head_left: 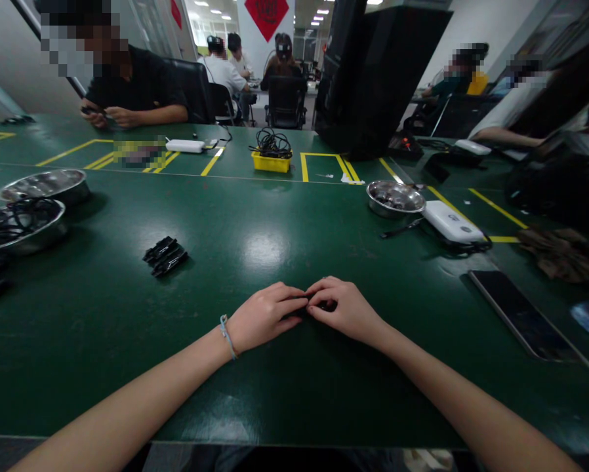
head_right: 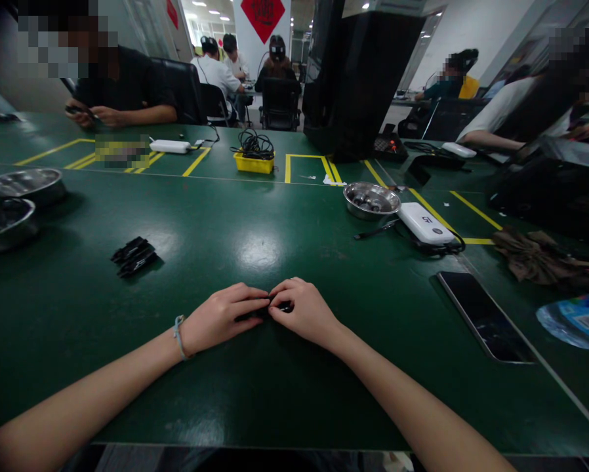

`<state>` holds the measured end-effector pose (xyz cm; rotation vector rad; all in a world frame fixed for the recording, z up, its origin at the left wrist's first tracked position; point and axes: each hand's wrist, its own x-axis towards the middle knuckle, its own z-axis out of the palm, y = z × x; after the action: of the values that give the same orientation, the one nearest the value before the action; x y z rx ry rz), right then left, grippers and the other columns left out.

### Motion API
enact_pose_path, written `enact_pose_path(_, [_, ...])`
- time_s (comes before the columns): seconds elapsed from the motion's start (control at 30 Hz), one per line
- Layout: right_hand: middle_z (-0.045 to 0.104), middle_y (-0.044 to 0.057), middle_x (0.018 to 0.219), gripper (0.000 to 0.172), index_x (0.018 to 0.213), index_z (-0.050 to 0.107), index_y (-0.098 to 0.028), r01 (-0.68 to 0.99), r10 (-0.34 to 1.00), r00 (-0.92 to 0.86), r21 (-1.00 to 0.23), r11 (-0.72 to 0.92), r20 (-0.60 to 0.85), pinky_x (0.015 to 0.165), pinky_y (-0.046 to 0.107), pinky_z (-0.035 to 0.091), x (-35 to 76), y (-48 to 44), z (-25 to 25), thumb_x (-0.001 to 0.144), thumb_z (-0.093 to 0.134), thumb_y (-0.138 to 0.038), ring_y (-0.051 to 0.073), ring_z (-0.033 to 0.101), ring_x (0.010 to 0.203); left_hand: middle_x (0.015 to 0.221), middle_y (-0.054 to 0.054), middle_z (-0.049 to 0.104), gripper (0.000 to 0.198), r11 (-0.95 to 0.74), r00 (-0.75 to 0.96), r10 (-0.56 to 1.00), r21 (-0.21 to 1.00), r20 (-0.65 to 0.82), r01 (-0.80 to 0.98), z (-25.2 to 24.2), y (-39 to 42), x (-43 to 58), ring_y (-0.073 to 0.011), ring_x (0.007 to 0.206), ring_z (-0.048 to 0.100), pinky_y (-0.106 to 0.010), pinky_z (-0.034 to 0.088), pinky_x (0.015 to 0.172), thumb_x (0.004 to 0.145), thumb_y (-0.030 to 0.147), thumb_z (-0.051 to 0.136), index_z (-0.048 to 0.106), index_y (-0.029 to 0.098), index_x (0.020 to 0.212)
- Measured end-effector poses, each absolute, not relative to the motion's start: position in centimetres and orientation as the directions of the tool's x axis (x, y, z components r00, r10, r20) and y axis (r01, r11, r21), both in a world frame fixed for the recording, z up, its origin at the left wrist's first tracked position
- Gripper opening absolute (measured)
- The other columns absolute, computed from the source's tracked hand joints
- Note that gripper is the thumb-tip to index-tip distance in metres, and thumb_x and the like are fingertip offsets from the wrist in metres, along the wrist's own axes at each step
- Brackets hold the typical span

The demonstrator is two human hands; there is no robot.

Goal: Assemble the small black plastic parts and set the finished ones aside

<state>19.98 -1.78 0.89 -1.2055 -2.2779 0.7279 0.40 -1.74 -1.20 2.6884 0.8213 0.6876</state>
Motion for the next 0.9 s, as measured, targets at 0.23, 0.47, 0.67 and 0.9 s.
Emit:
enact_pose_path(0.23, [0.065,0.003,0.086,0.009,0.065,0.066,-0.02,0.611,0.847,-0.504,-0.625,0.487,0.167,0.07,0.029,0.044,20.0,-1.8,0.5,0.07,0.059,-0.018,0.016,0.056,0.081,0.11,-0.006,0.056,0.027,-0.814,0.735,0.573,0.356,0.364,0.458,-1.3,-1.7,0.3,-0.0163,0.093,0.053,-0.029,0.047,0.08,0.081,0.019,0.054,0.055,0.017,0.108])
enact_pose_path(0.47, [0.065,0.002,0.086,0.006,0.064,0.065,-0.019,0.602,0.857,-0.492,-0.652,0.461,0.152,0.068,0.027,0.044,19.9,-1.7,0.4,0.069,0.06,-0.018,0.015,0.056,0.081,0.107,-0.007,0.057,0.025,-0.831,0.736,0.553,0.324,0.39,0.453,-1.3,-1.7,0.3,-0.0158,0.09,0.054,-0.028,0.047,0.078,0.081,0.02,0.053,0.056,0.016,0.106])
enact_pose_path(0.67, [0.064,0.002,0.086,0.009,0.066,0.064,-0.018,0.577,0.877,-0.458,-0.702,0.417,0.145,0.06,0.023,0.044,20.9,-1.0,1.1,0.072,0.058,-0.021,0.012,0.057,0.074,0.106,-0.008,0.057,0.026,-0.843,0.751,0.538,0.268,0.383,0.467,-1.4,-1.7,0.2,-0.0168,0.089,0.054,-0.029,0.047,0.077,0.082,0.023,0.052,0.055,0.015,0.106])
enact_pose_path(0.9, [0.061,0.001,0.071,0.014,0.08,0.067,-0.019,0.722,0.936,-0.273,-0.595,0.352,0.222,0.054,0.024,0.038,22.6,1.2,0.2,0.077,0.054,-0.025,0.01,0.049,0.056,0.106,-0.009,0.057,0.026,-0.842,0.752,0.539,0.26,0.379,0.472,-1.4,-1.7,0.2,-0.0171,0.088,0.054,-0.03,0.049,0.076,0.083,0.024,0.051,0.055,0.015,0.106])
